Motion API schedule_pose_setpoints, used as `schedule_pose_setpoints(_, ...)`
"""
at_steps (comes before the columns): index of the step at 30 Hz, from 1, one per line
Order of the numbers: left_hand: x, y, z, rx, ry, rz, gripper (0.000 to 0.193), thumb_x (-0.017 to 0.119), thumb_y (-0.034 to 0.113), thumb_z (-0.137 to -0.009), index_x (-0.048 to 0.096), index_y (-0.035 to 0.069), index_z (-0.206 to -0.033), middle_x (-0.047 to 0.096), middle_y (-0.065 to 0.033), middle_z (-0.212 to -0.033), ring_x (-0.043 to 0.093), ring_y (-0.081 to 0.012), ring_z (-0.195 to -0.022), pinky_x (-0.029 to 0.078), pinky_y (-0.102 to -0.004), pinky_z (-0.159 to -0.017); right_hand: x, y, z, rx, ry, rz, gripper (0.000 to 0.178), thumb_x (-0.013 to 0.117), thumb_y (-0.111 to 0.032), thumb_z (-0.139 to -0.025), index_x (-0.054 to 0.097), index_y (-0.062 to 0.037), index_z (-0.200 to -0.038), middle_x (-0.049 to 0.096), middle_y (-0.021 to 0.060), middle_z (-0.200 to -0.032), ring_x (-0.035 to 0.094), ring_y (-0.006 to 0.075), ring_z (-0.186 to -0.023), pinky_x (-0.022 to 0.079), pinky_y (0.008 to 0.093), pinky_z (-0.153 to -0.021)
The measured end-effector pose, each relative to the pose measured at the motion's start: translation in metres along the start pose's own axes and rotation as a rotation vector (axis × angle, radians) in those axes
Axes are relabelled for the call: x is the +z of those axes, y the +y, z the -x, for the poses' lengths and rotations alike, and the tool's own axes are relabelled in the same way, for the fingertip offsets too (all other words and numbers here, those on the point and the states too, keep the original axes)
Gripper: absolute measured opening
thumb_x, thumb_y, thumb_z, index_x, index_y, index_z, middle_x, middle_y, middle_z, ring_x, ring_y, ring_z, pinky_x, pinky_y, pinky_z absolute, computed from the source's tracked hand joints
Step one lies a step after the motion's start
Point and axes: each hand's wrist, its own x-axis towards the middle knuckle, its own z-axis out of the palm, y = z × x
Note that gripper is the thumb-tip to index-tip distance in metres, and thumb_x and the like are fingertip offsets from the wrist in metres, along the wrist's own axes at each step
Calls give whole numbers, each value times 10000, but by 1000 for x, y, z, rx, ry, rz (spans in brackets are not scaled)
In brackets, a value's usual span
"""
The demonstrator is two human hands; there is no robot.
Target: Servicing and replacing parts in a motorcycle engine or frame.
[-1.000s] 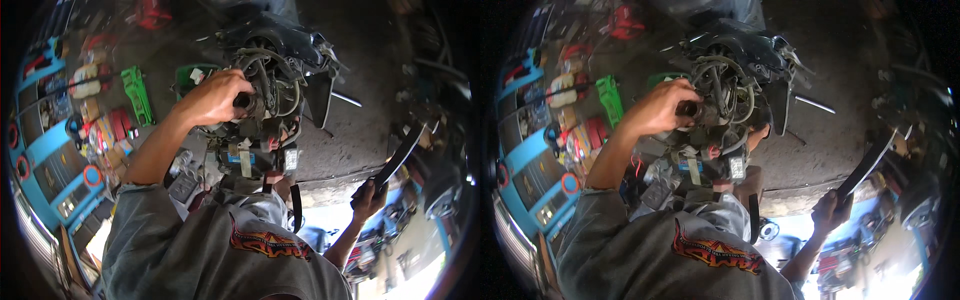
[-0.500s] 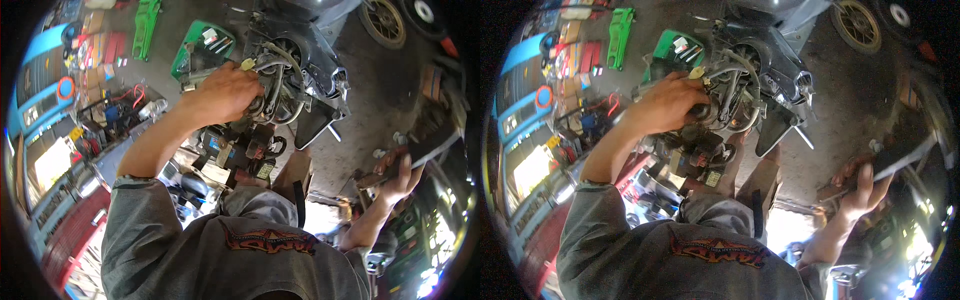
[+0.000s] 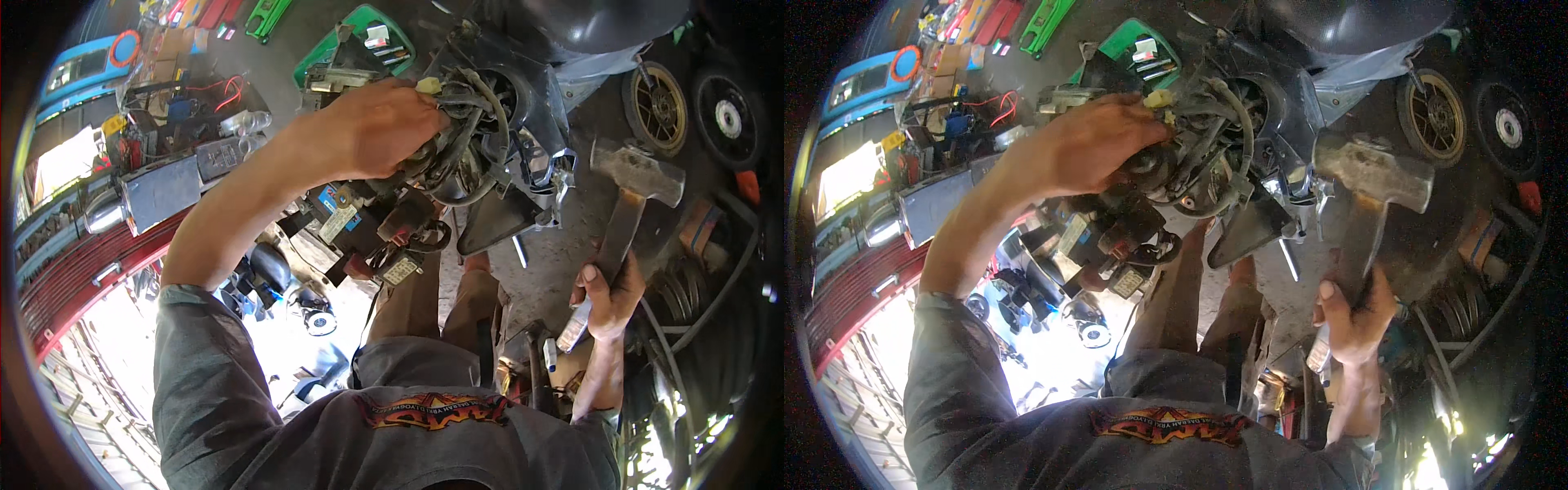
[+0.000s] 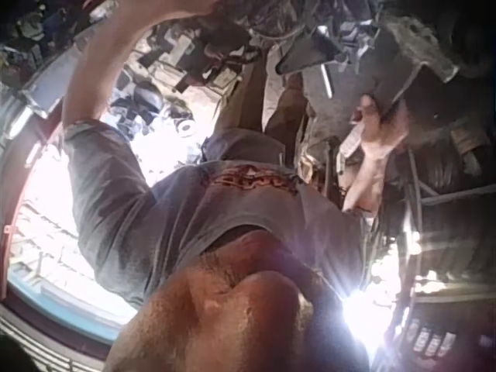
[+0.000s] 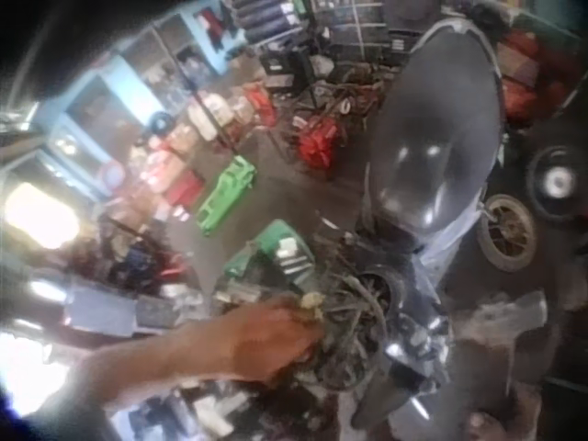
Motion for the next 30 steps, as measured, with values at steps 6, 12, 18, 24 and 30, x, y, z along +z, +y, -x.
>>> schedule_pose_setpoints(6, -35, 15, 39, -81, 288, -35, 463, 788, 141, -691, 680, 69, -1136, 642, -76, -1226, 453, -314, -1338, 263, -560, -1157, 7, -11, -10, 49, -3, 152, 431, 643, -90, -901, 479, 82, -1260, 578, 28, -665, 522, 70, -499, 421, 231, -448)
schedule_pose_setpoints(12, -19, -4, 52, 23, 269, -105, 419, 796, 267, -697, 728, 111, -1080, 652, -21, -1246, 402, -268, -1396, 161, -641, -1162, 29, -36, -27, 76, -275, 362, 484, 640, -130, -933, 444, 79, -1323, 637, 108, -722, 640, 143, -609, 490, 304, -533)
schedule_pose_setpoints(18, -19, -32, 9, 170, 100, -62, 258, 770, 245, -767, 722, 110, -982, 683, -72, -1072, 557, -278, -1214, 234, -568, -1165, 73, -58, -40, 86, -432, 529, 464, 621, -176, -952, 445, 58, -1311, 621, 139, -728, 635, 228, -655, 491, 331, -566)
schedule_pose_setpoints(24, -42, -49, -53, 45, -398, 112, 261, 768, 113, -719, 724, 45, -967, 699, -167, -902, 661, -346, -956, 523, -420, -873, 101, -62, -35, 48, -465, 588, 491, 639, -184, -947, 439, 77, -1312, 681, 264, -848, 726, 372, -802, 559, 414, -663)
schedule_pose_setpoints(30, -24, -56, -77, 297, -514, 175, 306, 782, 102, -666, 733, 19, -957, 709, -183, -962, 665, -355, -948, 537, -451, -764, 118, -63, -27, 22, -444, 612, 482, 630, -179, -951, 437, 65, -1319, 681, 263, -838, 725, 377, -782, 559, 411, -639)
